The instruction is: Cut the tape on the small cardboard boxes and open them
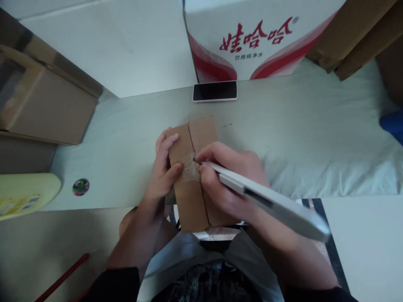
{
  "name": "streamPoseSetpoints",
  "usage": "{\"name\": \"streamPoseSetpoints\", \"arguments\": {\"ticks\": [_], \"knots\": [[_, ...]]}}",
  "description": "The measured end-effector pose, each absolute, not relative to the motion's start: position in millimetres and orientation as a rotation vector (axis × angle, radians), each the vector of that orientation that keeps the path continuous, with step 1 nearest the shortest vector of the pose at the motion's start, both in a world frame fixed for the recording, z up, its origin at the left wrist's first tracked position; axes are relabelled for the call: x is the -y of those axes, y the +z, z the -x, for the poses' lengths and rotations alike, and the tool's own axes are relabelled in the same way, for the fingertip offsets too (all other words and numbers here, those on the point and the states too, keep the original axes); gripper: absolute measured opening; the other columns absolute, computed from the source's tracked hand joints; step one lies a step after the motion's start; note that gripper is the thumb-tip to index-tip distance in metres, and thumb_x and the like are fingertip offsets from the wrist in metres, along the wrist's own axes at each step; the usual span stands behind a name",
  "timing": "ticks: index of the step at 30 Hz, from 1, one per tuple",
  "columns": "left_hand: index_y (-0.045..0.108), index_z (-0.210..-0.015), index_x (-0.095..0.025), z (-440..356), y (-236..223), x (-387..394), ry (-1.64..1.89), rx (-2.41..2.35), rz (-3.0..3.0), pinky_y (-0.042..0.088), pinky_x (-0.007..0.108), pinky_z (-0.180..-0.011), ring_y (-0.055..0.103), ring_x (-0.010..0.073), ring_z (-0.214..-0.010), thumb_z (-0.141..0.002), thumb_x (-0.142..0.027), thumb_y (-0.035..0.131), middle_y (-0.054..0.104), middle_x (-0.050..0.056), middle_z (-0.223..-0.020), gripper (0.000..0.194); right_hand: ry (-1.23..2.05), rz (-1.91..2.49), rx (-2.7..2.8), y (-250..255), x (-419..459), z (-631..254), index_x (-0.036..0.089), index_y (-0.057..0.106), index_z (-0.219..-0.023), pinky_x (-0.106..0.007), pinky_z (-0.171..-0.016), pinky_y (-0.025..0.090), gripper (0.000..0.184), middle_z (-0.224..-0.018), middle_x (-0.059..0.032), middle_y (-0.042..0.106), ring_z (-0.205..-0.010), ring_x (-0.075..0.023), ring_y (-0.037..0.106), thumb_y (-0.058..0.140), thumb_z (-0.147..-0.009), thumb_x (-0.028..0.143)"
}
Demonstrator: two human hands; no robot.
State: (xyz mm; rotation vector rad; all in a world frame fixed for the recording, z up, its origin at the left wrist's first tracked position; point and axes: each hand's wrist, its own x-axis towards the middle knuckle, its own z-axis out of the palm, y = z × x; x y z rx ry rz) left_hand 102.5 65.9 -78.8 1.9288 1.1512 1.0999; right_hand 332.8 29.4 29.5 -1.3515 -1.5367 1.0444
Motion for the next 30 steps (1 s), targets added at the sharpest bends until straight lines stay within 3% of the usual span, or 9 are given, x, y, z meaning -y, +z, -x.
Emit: {"name": "streamPoseSetpoints", "arguments": {"ticks": [15, 25, 30], "knots": [[0.051, -0.155, -0.039, -109.0, -77.0, -64.7, 1.11, -1.084, -1.87, 0.032, 0.062, -0.135, 0.027, 0.0383, -0.169, -0.099, -0.073, 0.06, 0.03, 0.011, -0.176, 0.067, 0.727, 1.496, 1.692, 16.9, -36.8, -331.1, 0.024, 0.072, -0.093, -0.025, -0.053, 0.042, 0.012, -0.068, 0.0004, 0.074, -0.053, -0.0116, 0.063, 0.064, -0.095, 0.032], [0.051, -0.154, -0.035, -109.1, -77.8, -65.0, 1.082, -1.117, -1.884, 0.034, 0.059, -0.135, 0.028, 0.0378, -0.168, -0.097, -0.077, 0.057, 0.031, 0.013, -0.174, 0.071, 0.836, 1.591, 1.717, 32.2, -41.7, -327.6, 0.022, 0.071, -0.084, -0.029, -0.055, 0.044, 0.021, -0.069, -0.004, 0.075, -0.057, -0.016, 0.063, 0.057, -0.09, 0.036], [0.05, -0.154, -0.035, -108.0, -78.6, -64.6, 1.067, -1.125, -1.908, 0.036, 0.057, -0.134, 0.027, 0.0374, -0.168, -0.098, -0.078, 0.055, 0.031, 0.013, -0.175, 0.071, 0.83, 1.609, 1.711, 31.3, -40.4, -328.3, 0.021, 0.071, -0.083, -0.027, -0.054, 0.042, 0.021, -0.064, -0.0009, 0.071, -0.054, -0.0135, 0.06, 0.056, -0.088, 0.034]]}}
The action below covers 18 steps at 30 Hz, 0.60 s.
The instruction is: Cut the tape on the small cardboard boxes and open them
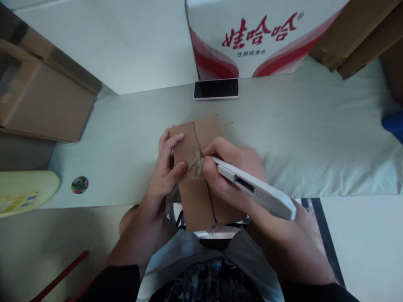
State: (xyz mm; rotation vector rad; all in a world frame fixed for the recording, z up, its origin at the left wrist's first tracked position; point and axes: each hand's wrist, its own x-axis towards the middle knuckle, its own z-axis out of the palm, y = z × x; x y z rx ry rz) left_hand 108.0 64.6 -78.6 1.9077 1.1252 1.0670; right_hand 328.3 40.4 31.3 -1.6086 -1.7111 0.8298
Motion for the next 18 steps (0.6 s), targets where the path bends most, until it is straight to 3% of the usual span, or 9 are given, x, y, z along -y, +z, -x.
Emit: {"name": "streamPoseSetpoints", "arguments": {"ticks": [10, 18], "knots": [[0.05, -0.156, -0.039, -109.0, -79.1, -64.8, 1.116, -1.073, -1.906, 0.034, 0.06, -0.135, 0.031, 0.0384, -0.167, -0.099, -0.074, 0.058, 0.031, 0.012, -0.174, 0.067, 0.852, 1.628, 1.717, 38.7, -38.9, -327.4, 0.02, 0.071, -0.081, -0.026, -0.056, 0.044, 0.024, -0.065, -0.0017, 0.073, -0.057, -0.0134, 0.063, 0.052, -0.089, 0.034], [0.049, -0.154, -0.036, -108.1, -79.0, -65.4, 1.078, -1.117, -1.952, 0.037, 0.058, -0.133, 0.029, 0.037, -0.168, -0.098, -0.078, 0.054, 0.033, 0.012, -0.173, 0.07, 0.819, 1.602, 1.773, 37.7, -41.7, -326.9, 0.021, 0.067, -0.076, -0.025, -0.051, 0.039, 0.022, -0.058, 0.0002, 0.066, -0.051, -0.0116, 0.055, 0.051, -0.086, 0.032]]}}
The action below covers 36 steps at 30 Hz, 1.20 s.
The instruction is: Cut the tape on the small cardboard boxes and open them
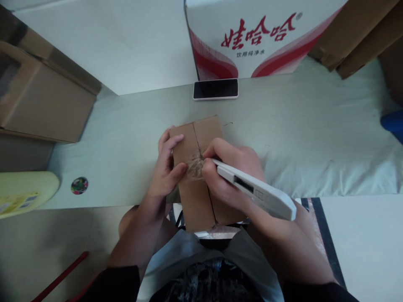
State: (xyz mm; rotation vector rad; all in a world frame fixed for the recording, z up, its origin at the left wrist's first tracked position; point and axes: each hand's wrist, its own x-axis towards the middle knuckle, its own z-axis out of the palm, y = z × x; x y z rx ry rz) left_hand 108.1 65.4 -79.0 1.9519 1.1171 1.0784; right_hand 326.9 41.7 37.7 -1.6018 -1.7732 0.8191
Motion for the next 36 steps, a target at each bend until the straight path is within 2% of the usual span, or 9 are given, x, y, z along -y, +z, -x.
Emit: {"name": "streamPoseSetpoints", "arguments": {"ticks": [6, 12, 26, 36], "knots": [[0.048, -0.155, -0.037, -108.7, -78.9, -64.3, 1.094, -1.091, -1.934, 0.034, 0.06, -0.135, 0.029, 0.0377, -0.168, -0.1, -0.075, 0.055, 0.031, 0.013, -0.173, 0.067, 0.823, 1.615, 1.778, 41.0, -40.1, -329.1, 0.021, 0.067, -0.077, -0.025, -0.052, 0.039, 0.023, -0.058, 0.0007, 0.066, -0.051, -0.0117, 0.055, 0.05, -0.087, 0.032], [0.049, -0.154, -0.038, -110.2, -79.4, -64.2, 1.094, -1.093, -1.906, 0.036, 0.061, -0.134, 0.032, 0.0379, -0.166, -0.099, -0.075, 0.057, 0.031, 0.013, -0.173, 0.066, 0.726, 1.658, 1.831, 31.8, -42.3, -325.4, 0.023, 0.069, -0.079, -0.028, -0.055, 0.041, 0.024, -0.065, -0.0016, 0.073, -0.053, -0.0154, 0.063, 0.05, -0.086, 0.034], [0.048, -0.153, -0.037, -108.0, -78.3, -65.6, 1.084, -1.094, -1.96, 0.036, 0.062, -0.133, 0.029, 0.0389, -0.167, -0.1, -0.075, 0.055, 0.033, 0.014, -0.171, 0.066, 0.767, 1.661, 1.85, 35.8, -45.4, -324.3, 0.024, 0.064, -0.077, -0.027, -0.053, 0.038, 0.015, -0.059, -0.0004, 0.067, -0.049, -0.014, 0.056, 0.051, -0.082, 0.031], [0.048, -0.154, -0.04, -109.8, -78.1, -64.0, 1.079, -1.098, -1.933, 0.037, 0.061, -0.133, 0.03, 0.0388, -0.167, -0.1, -0.074, 0.055, 0.032, 0.012, -0.173, 0.065, 0.825, 1.657, 1.812, 42.7, -43.4, -326.3, 0.023, 0.063, -0.077, -0.027, -0.053, 0.04, 0.014, -0.061, -0.0005, 0.068, -0.052, -0.0149, 0.058, 0.052, -0.082, 0.03]]}}
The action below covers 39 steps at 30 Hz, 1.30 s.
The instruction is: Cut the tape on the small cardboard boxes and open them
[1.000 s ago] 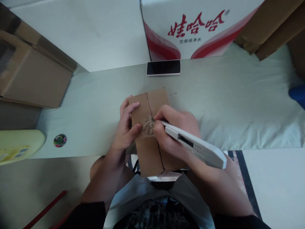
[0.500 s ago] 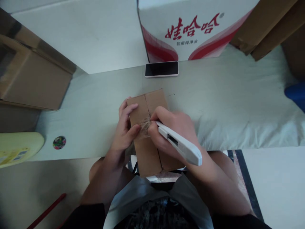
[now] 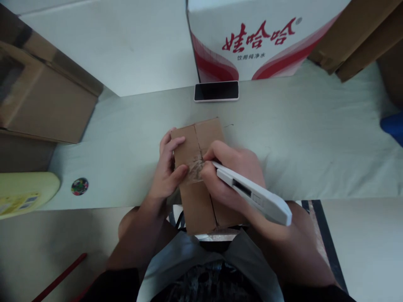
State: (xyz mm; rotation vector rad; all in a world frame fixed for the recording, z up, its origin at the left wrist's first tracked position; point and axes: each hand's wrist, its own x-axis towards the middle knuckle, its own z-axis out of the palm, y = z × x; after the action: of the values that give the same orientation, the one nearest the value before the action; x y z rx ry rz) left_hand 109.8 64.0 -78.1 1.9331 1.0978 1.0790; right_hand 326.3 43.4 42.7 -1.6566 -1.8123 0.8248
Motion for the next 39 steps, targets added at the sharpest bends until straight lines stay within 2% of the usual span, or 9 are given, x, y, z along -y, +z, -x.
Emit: {"name": "streamPoseSetpoints", "arguments": {"ticks": [6, 10, 16, 39], "knots": [[0.048, -0.154, -0.036, -108.4, -79.1, -65.3, 1.06, -1.125, -1.956, 0.037, 0.059, -0.133, 0.029, 0.0377, -0.167, -0.098, -0.079, 0.053, 0.031, 0.014, -0.172, 0.07, 0.808, 1.626, 1.821, 40.4, -43.3, -326.9, 0.024, 0.062, -0.077, -0.028, -0.053, 0.039, 0.011, -0.062, -0.0001, 0.069, -0.052, -0.0144, 0.058, 0.053, -0.082, 0.029], [0.048, -0.153, -0.036, -109.2, -79.8, -65.9, 1.085, -1.112, -1.973, 0.036, 0.06, -0.133, 0.031, 0.0366, -0.166, -0.1, -0.077, 0.052, 0.032, 0.014, -0.171, 0.067, 0.801, 1.619, 1.829, 38.0, -44.1, -326.4, 0.024, 0.061, -0.078, -0.028, -0.053, 0.039, 0.011, -0.061, 0.0, 0.067, -0.051, -0.0147, 0.058, 0.052, -0.082, 0.029], [0.049, -0.152, -0.036, -110.2, -79.1, -65.5, 1.083, -1.123, -1.969, 0.038, 0.061, -0.132, 0.032, 0.0389, -0.166, -0.1, -0.076, 0.052, 0.034, 0.014, -0.17, 0.066, 0.781, 1.627, 1.825, 38.8, -44.9, -325.9, 0.025, 0.059, -0.076, -0.028, -0.052, 0.038, 0.008, -0.059, 0.0001, 0.066, -0.051, -0.0149, 0.056, 0.052, -0.08, 0.028], [0.047, -0.153, -0.036, -108.6, -79.1, -65.5, 1.057, -1.124, -1.96, 0.036, 0.062, -0.132, 0.03, 0.0385, -0.166, -0.099, -0.079, 0.052, 0.032, 0.015, -0.17, 0.069, 0.794, 1.626, 1.843, 36.5, -46.0, -326.2, 0.027, 0.057, -0.077, -0.03, -0.055, 0.039, 0.004, -0.063, -0.0007, 0.069, -0.054, -0.017, 0.059, 0.054, -0.079, 0.028]]}}
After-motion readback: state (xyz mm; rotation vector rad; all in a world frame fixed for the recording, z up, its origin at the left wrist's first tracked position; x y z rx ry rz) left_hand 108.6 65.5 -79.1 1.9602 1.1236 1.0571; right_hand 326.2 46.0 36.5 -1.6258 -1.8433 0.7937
